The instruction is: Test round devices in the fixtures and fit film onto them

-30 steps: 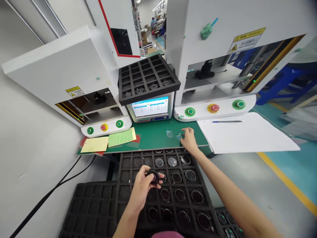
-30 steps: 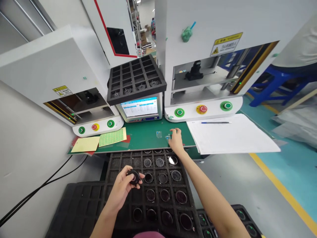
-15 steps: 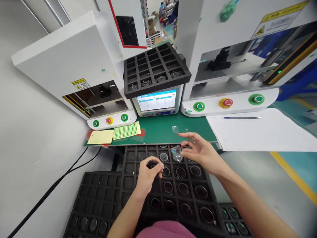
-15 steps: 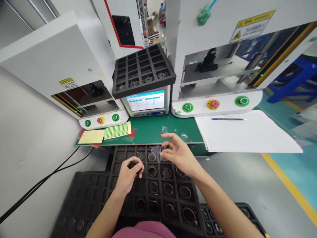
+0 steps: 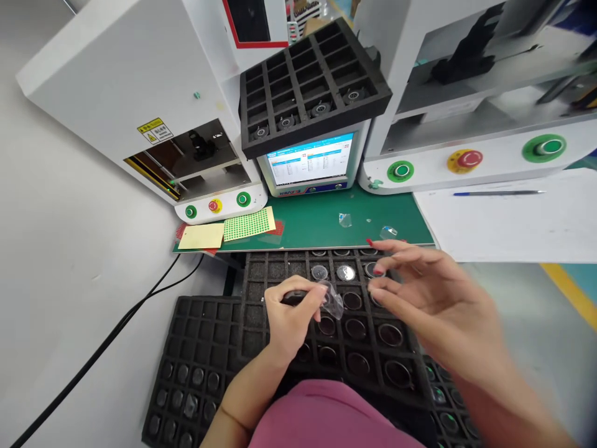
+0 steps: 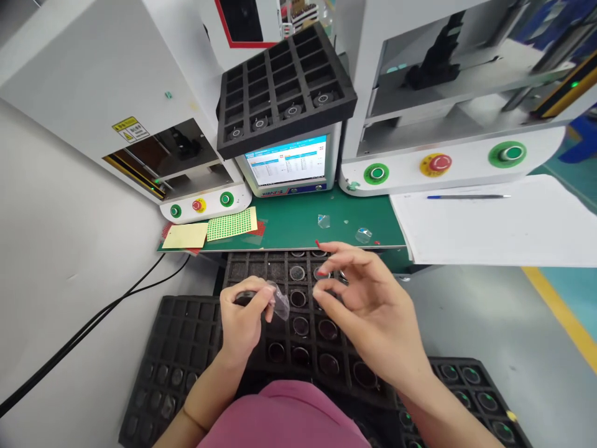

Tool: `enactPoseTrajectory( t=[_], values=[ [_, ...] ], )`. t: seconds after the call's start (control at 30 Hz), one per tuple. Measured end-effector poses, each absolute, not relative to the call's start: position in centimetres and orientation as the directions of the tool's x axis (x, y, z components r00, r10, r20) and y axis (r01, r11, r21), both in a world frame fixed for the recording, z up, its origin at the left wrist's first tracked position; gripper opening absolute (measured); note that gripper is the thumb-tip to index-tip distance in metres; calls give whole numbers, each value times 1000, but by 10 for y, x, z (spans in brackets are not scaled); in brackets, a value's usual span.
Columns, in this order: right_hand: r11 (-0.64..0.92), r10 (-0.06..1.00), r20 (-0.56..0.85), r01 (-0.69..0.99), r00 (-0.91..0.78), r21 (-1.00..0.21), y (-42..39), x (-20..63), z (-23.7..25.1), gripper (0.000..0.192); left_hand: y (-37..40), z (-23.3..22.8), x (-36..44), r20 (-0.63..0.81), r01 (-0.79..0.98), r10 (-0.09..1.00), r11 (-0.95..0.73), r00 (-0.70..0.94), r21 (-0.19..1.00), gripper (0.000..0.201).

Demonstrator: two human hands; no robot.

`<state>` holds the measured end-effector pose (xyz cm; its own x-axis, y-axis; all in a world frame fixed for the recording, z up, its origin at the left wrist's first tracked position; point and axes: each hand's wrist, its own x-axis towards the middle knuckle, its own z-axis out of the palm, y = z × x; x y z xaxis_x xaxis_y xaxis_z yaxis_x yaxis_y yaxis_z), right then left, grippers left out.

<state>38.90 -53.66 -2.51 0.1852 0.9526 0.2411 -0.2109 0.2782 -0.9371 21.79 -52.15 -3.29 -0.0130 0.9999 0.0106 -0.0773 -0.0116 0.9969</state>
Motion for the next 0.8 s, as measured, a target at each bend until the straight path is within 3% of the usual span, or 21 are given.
enactPoseTrajectory(
  t=[0.17,0.4,0.57,0.8],
  values=[
    [240,971,223,-333,89,-912,-545,369,-21,29,-528,-28,218,94,-96,995,-92,20,991,23],
    [226,970,178,-340,165,-913,-544,364,-14,22,-531,-30,219,143,-56,990,-141,19,988,22],
    [233,962,158,-372,221,-899,-546,365,-14,26,-532,-31,222,299,-44,954,-299,-16,953,12],
    [248,949,146,-374,281,-894,-546,363,-16,32,-532,-23,226,500,90,865,-495,-42,864,13]
  ],
)
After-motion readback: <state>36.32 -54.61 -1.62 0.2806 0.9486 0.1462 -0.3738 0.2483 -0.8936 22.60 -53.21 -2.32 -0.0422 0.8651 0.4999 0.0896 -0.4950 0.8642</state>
